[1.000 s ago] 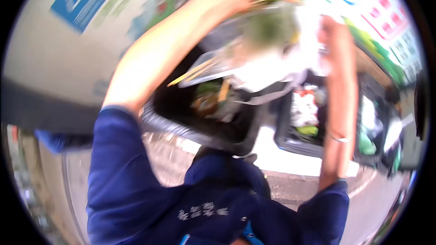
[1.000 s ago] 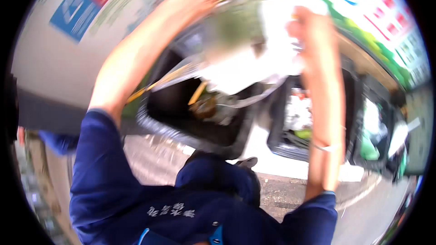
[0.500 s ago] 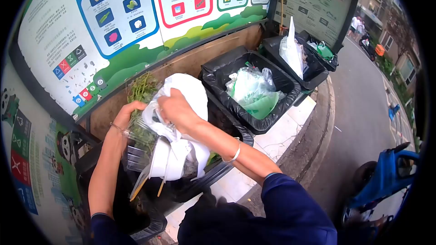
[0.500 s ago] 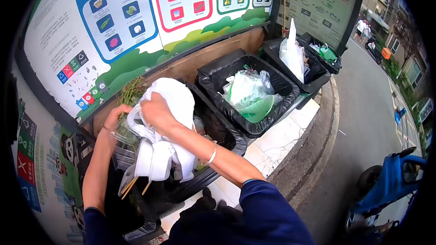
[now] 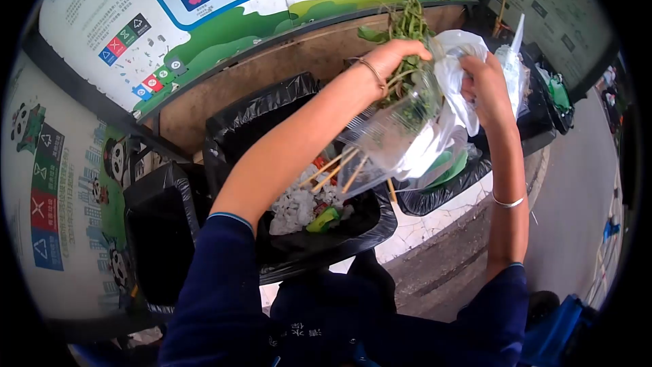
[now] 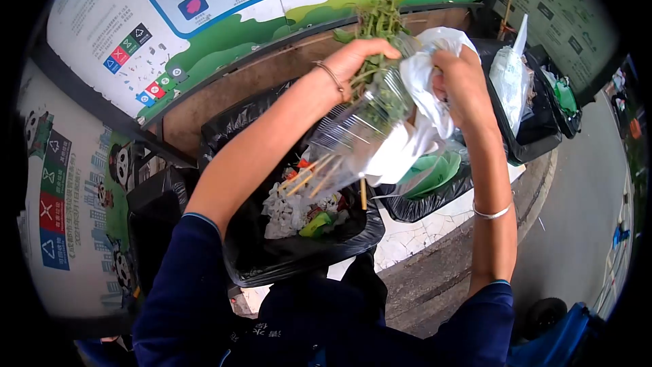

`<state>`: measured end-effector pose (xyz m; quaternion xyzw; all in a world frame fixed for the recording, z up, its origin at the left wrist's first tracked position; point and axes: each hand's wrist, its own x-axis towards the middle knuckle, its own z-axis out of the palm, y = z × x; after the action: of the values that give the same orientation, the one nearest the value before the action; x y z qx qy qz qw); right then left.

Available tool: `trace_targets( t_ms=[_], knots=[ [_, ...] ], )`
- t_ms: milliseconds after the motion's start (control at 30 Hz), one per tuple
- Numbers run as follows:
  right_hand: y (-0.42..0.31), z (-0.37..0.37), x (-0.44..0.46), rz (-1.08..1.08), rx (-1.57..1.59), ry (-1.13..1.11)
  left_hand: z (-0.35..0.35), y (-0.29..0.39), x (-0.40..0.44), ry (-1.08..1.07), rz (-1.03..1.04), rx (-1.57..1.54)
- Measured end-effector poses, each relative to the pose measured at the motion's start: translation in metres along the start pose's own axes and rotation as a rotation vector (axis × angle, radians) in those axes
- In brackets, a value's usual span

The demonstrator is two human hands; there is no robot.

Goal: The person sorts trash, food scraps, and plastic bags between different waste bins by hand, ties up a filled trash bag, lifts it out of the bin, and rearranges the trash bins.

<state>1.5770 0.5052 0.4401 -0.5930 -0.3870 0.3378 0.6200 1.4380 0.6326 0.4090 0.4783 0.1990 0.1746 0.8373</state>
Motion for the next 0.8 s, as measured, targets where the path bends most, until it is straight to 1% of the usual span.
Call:
trace_targets(
  t_ms=[67,100,133,167,200,233,267,333,367,400,433,467,500,533,567,600,633,667,700,767,800],
  knots=[
    [0.028,-0.038,0.022,0.024,-0.259,0.001,0.009,-0.034,0.041,0.036,-0.078,-0.063],
    [0.045,-0.059,0.03,0.017,-0.413,0.007,0.017,-0.055,0.064,0.09,-0.084,0.014],
    [0.069,-0.073,0.038,0.011,-0.557,0.022,0.009,-0.081,0.084,0.111,-0.133,0.088],
    [0.115,-0.091,0.05,-0.044,-0.671,-0.017,-0.007,-0.112,0.106,0.036,-0.213,0.111],
    [0.167,-0.108,0.057,-0.095,-0.798,-0.055,-0.018,-0.143,0.122,0.141,-0.26,0.299],
    [0.207,-0.122,0.06,0.031,-1.112,-0.185,-0.029,-0.173,0.138,0.239,-0.326,0.478],
    [0.253,-0.139,0.055,0.076,-1.179,-0.227,-0.043,-0.194,0.143,0.215,-0.409,0.566],
    [0.296,-0.164,0.034,-0.029,-1.052,-0.373,-0.083,-0.251,0.163,0.189,-0.451,0.68],
    [0.307,-0.173,0.027,0.022,-1.019,-0.363,-0.066,-0.229,0.146,0.194,-0.432,0.666],
    [0.314,-0.177,0.021,0.07,-0.983,-0.36,-0.073,-0.236,0.142,0.235,-0.379,0.806],
    [0.307,-0.179,0.017,0.118,-0.975,-0.339,-0.074,-0.239,0.133,0.293,-0.226,0.968],
    [0.298,-0.181,0.013,0.069,-0.965,-0.302,-0.082,-0.232,0.124,0.152,-0.29,0.814],
    [0.287,-0.183,0.008,0.015,-0.954,-0.266,-0.073,-0.215,0.1,0.152,-0.194,0.675],
    [0.277,-0.182,0.004,-0.04,-0.941,-0.234,-0.077,-0.209,0.081,0.125,-0.172,0.649],
    [0.269,-0.183,0.003,-0.022,-0.996,-0.215,-0.082,-0.204,0.062,0.104,-0.151,0.621],
    [0.261,-0.182,0.002,-0.038,-0.995,-0.167,-0.081,-0.194,0.039,0.132,-0.091,0.54],
    [0.25,-0.179,0.002,-0.04,-0.977,-0.126,-0.082,-0.182,0.015,0.182,-0.111,0.519],
    [0.24,-0.173,0.002,-0.044,-0.956,-0.087,-0.084,-0.167,-0.011,0.268,-0.177,0.538],
    [0.233,-0.164,0.002,-0.036,-0.904,-0.076,-0.093,-0.163,-0.04,0.344,-0.169,0.528],
    [0.218,-0.144,0.0,-0.017,-0.804,-0.069,-0.106,-0.157,-0.104,0.563,-0.129,0.386],
    [0.214,-0.129,-0.001,-0.01,-0.751,-0.101,-0.121,-0.162,-0.141,0.634,-0.092,0.286]
  ],
)
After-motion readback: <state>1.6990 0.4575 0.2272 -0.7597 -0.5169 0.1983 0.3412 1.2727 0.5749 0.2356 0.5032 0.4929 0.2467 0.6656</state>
